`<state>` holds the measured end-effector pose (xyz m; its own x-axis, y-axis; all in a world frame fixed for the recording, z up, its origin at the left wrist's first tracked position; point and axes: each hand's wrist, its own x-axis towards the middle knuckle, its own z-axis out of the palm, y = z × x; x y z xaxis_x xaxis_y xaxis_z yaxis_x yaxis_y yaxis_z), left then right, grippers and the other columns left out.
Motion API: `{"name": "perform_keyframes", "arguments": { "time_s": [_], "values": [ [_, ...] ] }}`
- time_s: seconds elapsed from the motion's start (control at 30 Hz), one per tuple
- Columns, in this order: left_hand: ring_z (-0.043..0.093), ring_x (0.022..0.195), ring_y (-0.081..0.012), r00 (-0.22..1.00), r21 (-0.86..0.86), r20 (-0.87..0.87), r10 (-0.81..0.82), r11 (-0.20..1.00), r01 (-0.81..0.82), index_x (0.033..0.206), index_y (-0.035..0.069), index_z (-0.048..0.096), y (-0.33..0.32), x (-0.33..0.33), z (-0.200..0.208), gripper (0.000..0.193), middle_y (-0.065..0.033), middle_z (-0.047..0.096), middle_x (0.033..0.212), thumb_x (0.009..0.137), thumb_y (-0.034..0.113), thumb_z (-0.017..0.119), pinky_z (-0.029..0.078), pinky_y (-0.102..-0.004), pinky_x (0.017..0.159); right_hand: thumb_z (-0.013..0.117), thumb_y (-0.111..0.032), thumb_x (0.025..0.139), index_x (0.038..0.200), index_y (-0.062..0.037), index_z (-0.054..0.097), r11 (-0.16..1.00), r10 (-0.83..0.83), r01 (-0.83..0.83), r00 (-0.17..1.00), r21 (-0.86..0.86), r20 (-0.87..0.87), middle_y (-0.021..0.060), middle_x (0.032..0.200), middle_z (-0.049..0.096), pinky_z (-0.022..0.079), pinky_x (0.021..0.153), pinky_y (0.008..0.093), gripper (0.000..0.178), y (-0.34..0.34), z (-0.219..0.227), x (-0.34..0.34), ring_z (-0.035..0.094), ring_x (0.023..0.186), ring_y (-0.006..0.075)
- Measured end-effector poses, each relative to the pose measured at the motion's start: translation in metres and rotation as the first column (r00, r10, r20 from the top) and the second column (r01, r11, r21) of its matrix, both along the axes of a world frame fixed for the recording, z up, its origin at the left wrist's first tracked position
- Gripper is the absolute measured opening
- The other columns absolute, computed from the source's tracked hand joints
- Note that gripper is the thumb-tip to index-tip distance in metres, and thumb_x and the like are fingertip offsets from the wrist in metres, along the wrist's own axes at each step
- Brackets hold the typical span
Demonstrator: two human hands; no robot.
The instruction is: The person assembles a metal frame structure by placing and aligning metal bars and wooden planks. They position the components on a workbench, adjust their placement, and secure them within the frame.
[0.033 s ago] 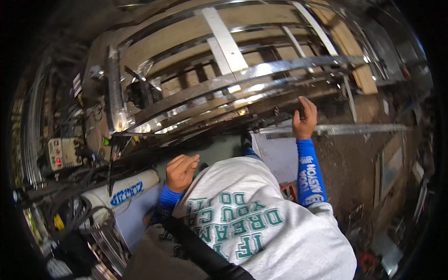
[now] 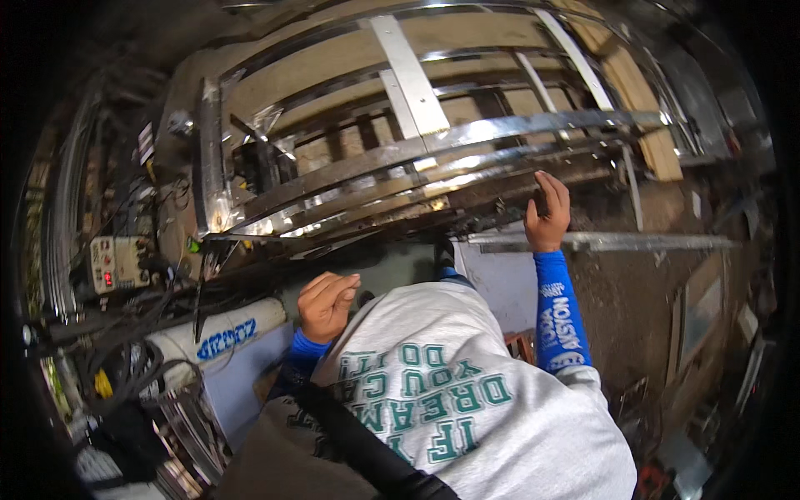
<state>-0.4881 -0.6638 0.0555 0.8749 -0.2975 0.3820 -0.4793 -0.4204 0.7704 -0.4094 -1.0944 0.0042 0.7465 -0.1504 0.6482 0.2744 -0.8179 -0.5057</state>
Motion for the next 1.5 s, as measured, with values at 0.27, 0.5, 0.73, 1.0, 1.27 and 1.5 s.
{"name": "perform_keyframes", "arguments": {
  "time_s": [0.27,0.5,0.73,1.0,1.27,1.5],
  "values": [
    [0.058,0.127,-0.0392,0.833,0.293,0.45,0.321,0.828,-0.478,0.137,-0.003,0.057,-0.089,0.068,0.085,0.058,-0.0199,0.062,0.135,0.083,0.006,0.076,0.041,-0.0523,0.114,0.069,-0.012,0.077,0.112,-0.0051,0.067,0.788,0.317,-0.456,0.876,-0.413,-0.362,0.0177,0.119,0.067,0.045,0.102,0.0507,0.036,0.016,0.001,0.101,0.061,0.116,0.0372],
    [0.054,0.122,-0.038,0.736,0.535,0.494,0.464,0.504,-0.677,0.126,0.003,0.055,-0.098,0.11,0.072,0.054,-0.0161,0.058,0.124,0.077,0.01,0.076,0.038,-0.0515,0.109,0.076,-0.031,0.076,0.089,-0.0074,0.074,0.672,0.259,-0.451,0.886,-0.588,-0.383,0.0173,0.091,0.071,0.055,0.076,0.051,0.027,0.008,-0.044,0.139,0.068,0.086,0.0403],
    [0.055,0.082,-0.0267,0.714,0.519,0.501,0.489,0.49,-0.7,0.078,0.013,0.059,-0.094,0.134,0.077,0.017,-0.0034,0.056,0.079,0.08,0.014,0.076,0.041,-0.0424,0.078,0.079,-0.027,0.07,0.085,-0.0116,0.069,0.687,0.412,-0.556,0.828,-0.468,-0.38,0.0146,0.074,0.066,0.05,0.064,0.0489,0.023,0.001,-0.04,0.134,0.066,0.071,0.0362],
    [0.053,0.074,-0.0244,0.689,0.461,0.563,0.457,0.518,-0.721,0.07,0.014,0.056,-0.089,0.142,0.072,0.025,-0.0015,0.051,0.07,0.077,0.013,0.08,0.04,-0.0395,0.072,0.081,-0.026,0.067,0.077,-0.0116,0.066,0.697,0.347,-0.582,0.784,-0.418,-0.514,0.0125,0.07,0.067,0.053,0.063,0.0452,0.023,0.008,-0.018,0.138,0.068,0.067,0.0322],
    [0.055,0.082,-0.025,0.799,0.558,0.448,0.402,0.572,-0.601,0.081,0.015,0.059,-0.084,0.162,0.101,0.032,-0.0012,0.054,0.079,0.056,0.014,0.079,0.039,-0.0415,0.078,0.078,-0.031,0.072,0.086,-0.0126,0.073,0.718,0.425,-0.561,0.822,-0.412,-0.378,0.0155,0.082,0.068,0.053,0.069,0.0488,0.024,-0.005,-0.003,0.142,0.067,0.08,0.0352],
    [0.063,0.072,-0.0303,0.764,0.574,0.545,0.344,0.511,-0.64,0.075,0.013,0.059,-0.084,0.25,0.154,0.017,-0.0067,0.064,0.071,0.066,0.009,0.073,0.043,-0.0451,0.072,0.08,-0.034,0.069,0.071,-0.0061,0.074,0.596,0.241,-0.679,0.661,-0.429,-0.71,0.0199,0.073,0.071,0.058,0.068,0.0492,0.029,-0.002,0.094,0.209,0.071,0.072,0.0395]
  ]
}}
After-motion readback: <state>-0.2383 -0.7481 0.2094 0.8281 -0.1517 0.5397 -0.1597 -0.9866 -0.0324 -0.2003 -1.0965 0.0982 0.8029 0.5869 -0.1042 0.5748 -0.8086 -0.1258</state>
